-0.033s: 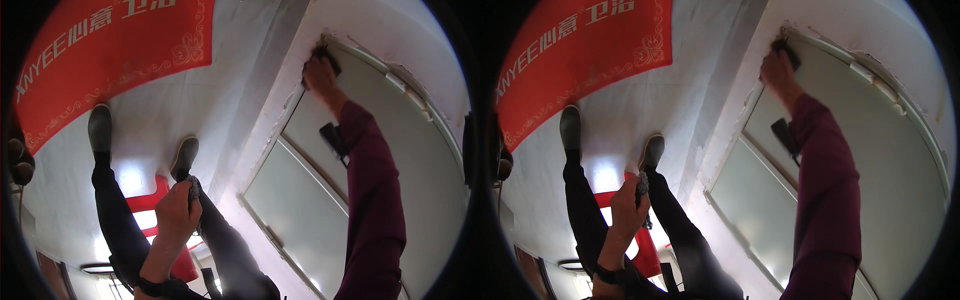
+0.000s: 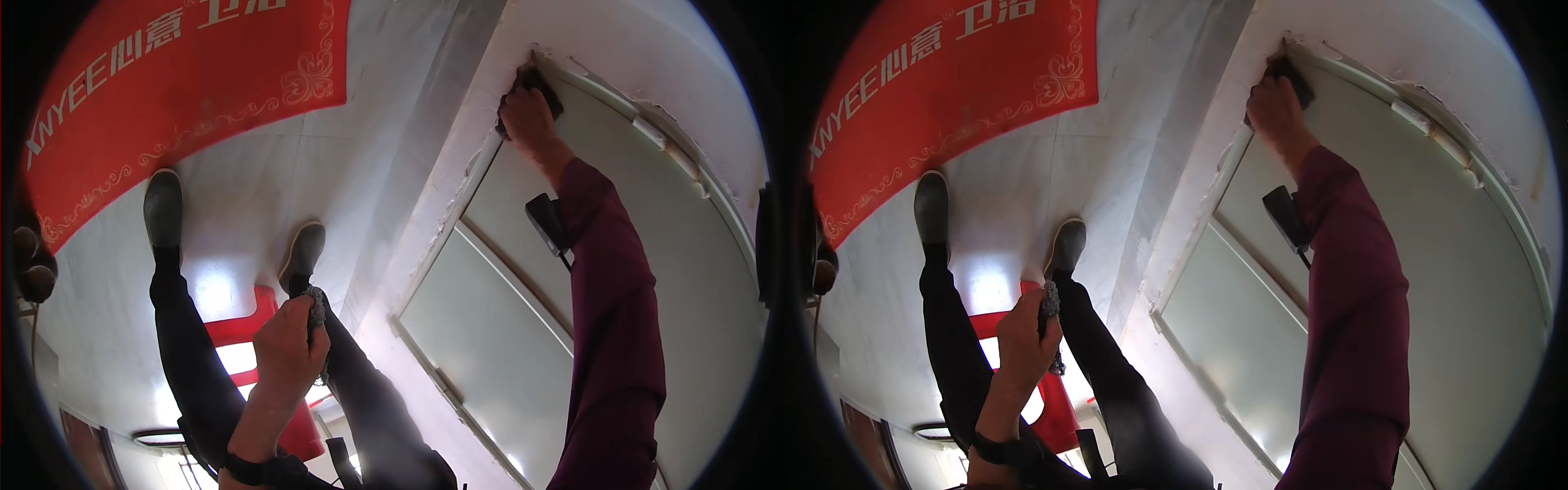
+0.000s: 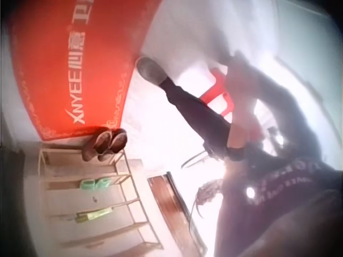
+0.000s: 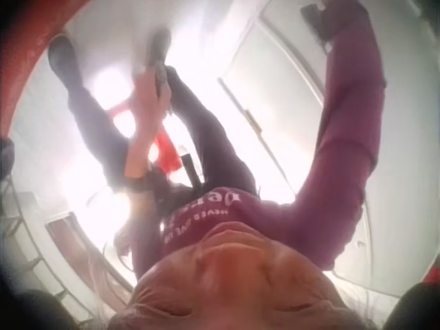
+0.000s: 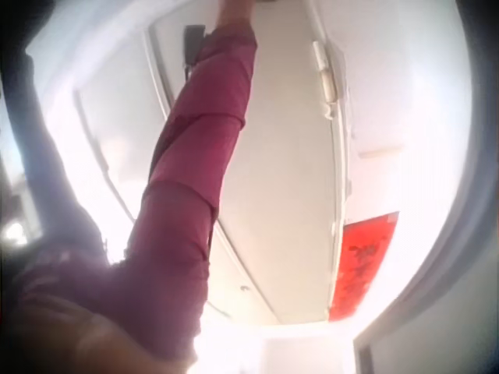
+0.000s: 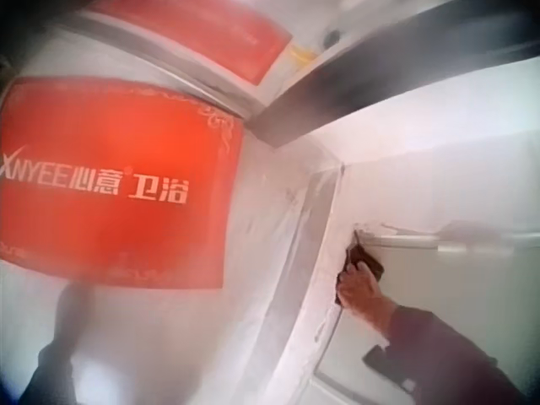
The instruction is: Cleaning a door and the area around it using a cloth and a scraper tool.
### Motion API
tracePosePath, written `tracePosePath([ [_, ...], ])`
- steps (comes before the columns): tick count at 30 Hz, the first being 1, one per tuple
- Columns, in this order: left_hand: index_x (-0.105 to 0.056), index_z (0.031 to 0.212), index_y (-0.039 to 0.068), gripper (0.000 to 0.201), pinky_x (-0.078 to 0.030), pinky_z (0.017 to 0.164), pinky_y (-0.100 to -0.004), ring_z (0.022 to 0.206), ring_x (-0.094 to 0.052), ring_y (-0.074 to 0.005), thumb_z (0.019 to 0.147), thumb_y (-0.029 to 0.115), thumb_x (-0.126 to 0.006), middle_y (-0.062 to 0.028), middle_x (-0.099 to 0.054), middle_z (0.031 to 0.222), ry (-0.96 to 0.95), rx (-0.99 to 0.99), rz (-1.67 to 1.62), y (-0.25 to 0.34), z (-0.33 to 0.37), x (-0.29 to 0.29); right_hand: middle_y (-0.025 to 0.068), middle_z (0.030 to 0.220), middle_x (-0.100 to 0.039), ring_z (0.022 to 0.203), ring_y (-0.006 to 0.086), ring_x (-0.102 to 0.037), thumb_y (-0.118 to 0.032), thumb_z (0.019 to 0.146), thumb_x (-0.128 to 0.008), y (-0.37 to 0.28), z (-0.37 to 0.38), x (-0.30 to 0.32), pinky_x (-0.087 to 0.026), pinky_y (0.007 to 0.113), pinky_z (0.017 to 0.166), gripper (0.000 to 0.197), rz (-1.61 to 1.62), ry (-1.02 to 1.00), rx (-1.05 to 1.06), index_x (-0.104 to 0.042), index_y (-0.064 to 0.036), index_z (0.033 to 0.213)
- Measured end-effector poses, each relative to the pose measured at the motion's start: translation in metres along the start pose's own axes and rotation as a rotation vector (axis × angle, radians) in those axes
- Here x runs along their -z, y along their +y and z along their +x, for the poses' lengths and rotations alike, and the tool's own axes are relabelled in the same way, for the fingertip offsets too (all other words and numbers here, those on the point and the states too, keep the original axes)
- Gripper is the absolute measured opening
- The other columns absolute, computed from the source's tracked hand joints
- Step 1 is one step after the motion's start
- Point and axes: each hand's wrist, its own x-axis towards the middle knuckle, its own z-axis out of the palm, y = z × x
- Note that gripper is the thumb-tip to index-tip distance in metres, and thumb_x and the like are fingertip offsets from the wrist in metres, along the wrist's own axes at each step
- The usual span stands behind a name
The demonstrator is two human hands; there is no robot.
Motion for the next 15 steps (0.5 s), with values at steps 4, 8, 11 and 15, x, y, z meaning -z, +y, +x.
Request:
tracePosePath([
  [4,-0.048,0.091,0.002,0.024,-0.044,0.053,-0.0358,0.061,-0.054,-0.0286,0.067,0.002,-0.055,-0.0129,-0.053,0.073,0.019,-0.032,0.0,-0.002,0.002,0.0,0.0043,0.072,-0.051,0.079,0.0206,-0.048,-0.018,0.063,-0.055,-0.044,-0.031,-0.033,-0.036,0.036,0.065,0.007,-0.025,0.028,0.024,-0.056,-0.0116,0.065],
  [8,-0.048,0.091,0.002,0.025,-0.044,0.052,-0.036,0.06,-0.054,-0.0288,0.067,0.002,-0.054,-0.0134,-0.053,0.073,0.015,-0.036,-0.048,0.005,0.011,-0.001,0.0048,0.066,-0.048,0.077,0.0201,-0.046,-0.016,0.06,-0.055,-0.142,-0.105,-0.128,-0.035,0.035,0.065,0.006,-0.696,0.156,0.222,-0.057,-0.0111,0.062],
  [11,-0.048,0.091,0.002,0.024,-0.044,0.052,-0.0359,0.06,-0.055,-0.029,0.068,0.002,-0.054,-0.0138,-0.054,0.074,0.025,-0.026,-0.029,0.004,0.007,0.004,0.0038,0.068,-0.049,0.078,0.0192,-0.047,-0.017,0.061,-0.055,-0.17,-0.099,-0.091,-0.035,0.033,0.065,0.006,-0.292,0.037,0.226,-0.057,-0.0115,0.062],
  [15,-0.049,0.092,0.002,0.025,-0.044,0.053,-0.0355,0.062,-0.055,-0.0292,0.067,0.002,-0.054,-0.0141,-0.055,0.076,0.044,-0.027,-0.099,0.006,0.007,0.008,0.0003,0.072,-0.05,0.079,0.019,-0.048,-0.018,0.063,-0.054,-0.144,-0.104,-0.061,-0.035,0.032,0.066,0.008,0.03,0.074,0.169,-0.059,-0.0121,0.065],
])
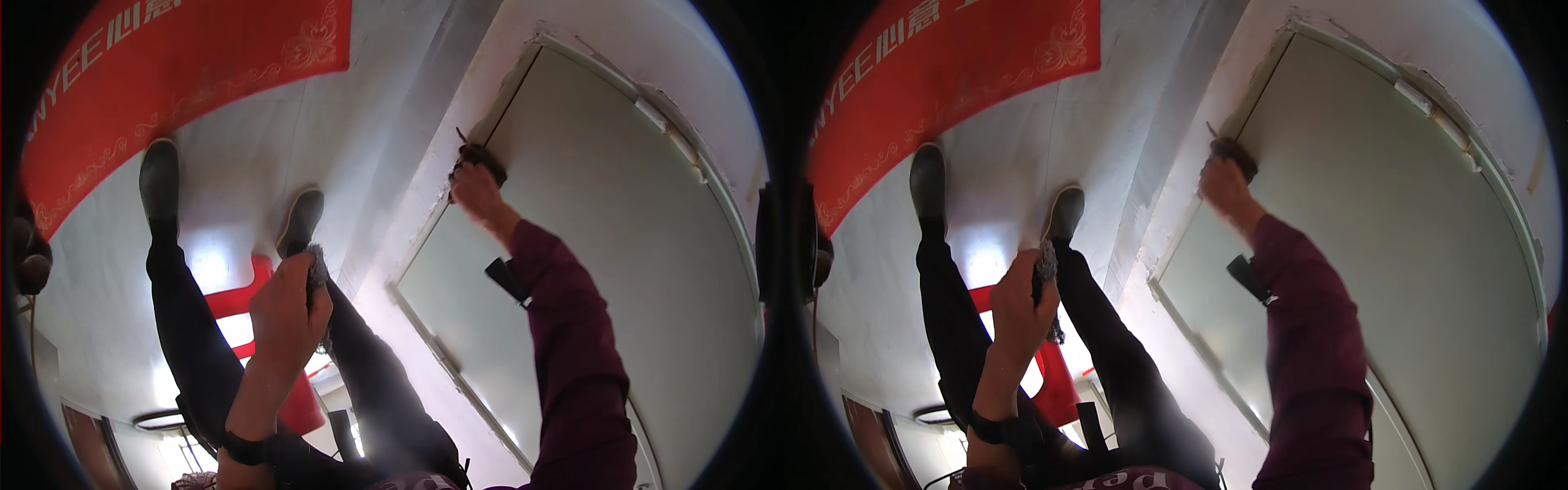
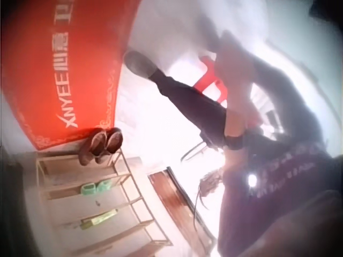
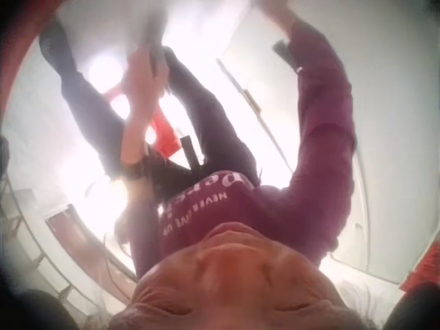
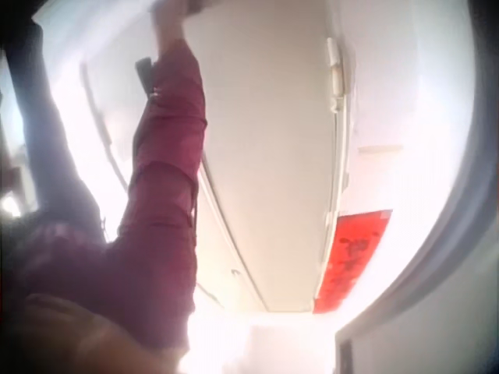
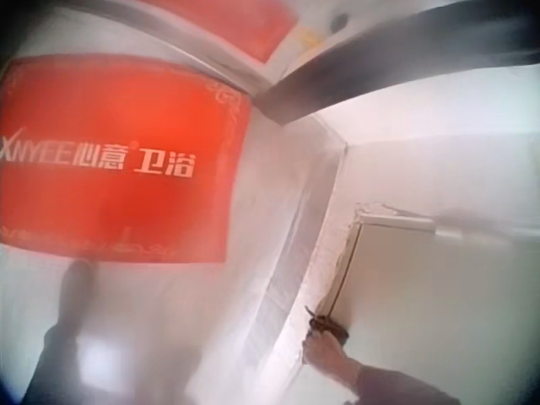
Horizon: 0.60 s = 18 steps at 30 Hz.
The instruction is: Cleaning a door and the area around it using a cloth and a scraper tool.
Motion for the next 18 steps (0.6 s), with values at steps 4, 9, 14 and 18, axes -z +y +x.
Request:
tracePosePath([
  [4,-0.05,0.091,0.002,0.025,-0.045,0.054,-0.0349,0.062,-0.055,-0.0289,0.067,0.001,-0.054,-0.0137,-0.055,0.075,-0.008,0.004,0.038,-0.002,-0.007,0.001,0.0006,0.071,-0.05,0.079,0.0191,-0.048,-0.019,0.065,-0.055,0.016,0.047,0.054,-0.035,0.031,0.065,0.009,0.387,0.095,-0.037,-0.06,-0.0118,0.065],
  [9,-0.05,0.091,0.002,0.024,-0.045,0.053,-0.0338,0.061,-0.055,-0.0284,0.067,0.001,-0.055,-0.0137,-0.055,0.075,-0.025,-0.035,0.025,0.002,-0.001,-0.007,0.0017,0.067,-0.052,0.077,0.0163,-0.047,-0.018,0.064,-0.057,-0.033,0.003,0.021,-0.034,0.03,0.065,0.006,-0.028,-0.258,0.111,-0.06,-0.0126,0.063],
  [14,-0.05,0.09,0.001,0.025,-0.045,0.051,-0.0335,0.06,-0.055,-0.0281,0.066,0.0,-0.056,-0.0138,-0.055,0.073,-0.039,-0.041,0.075,-0.01,-0.012,-0.013,0.0022,0.066,-0.051,0.077,0.016,-0.046,-0.016,0.062,-0.057,-0.068,0.006,0.027,-0.033,0.029,0.067,0.005,0.035,-0.296,0.057,-0.06,-0.012,0.062],
  [18,-0.049,0.09,0.001,0.025,-0.045,0.051,-0.0339,0.06,-0.055,-0.0279,0.066,0.0,-0.055,-0.0136,-0.054,0.073,-0.064,-0.056,0.123,-0.016,-0.019,-0.016,0.0018,0.068,-0.048,0.074,0.0154,-0.046,-0.016,0.063,-0.056,-0.089,-0.01,0.002,-0.033,0.029,0.067,0.006,0.104,-0.333,0.079,-0.055,-0.0112,0.065],
])
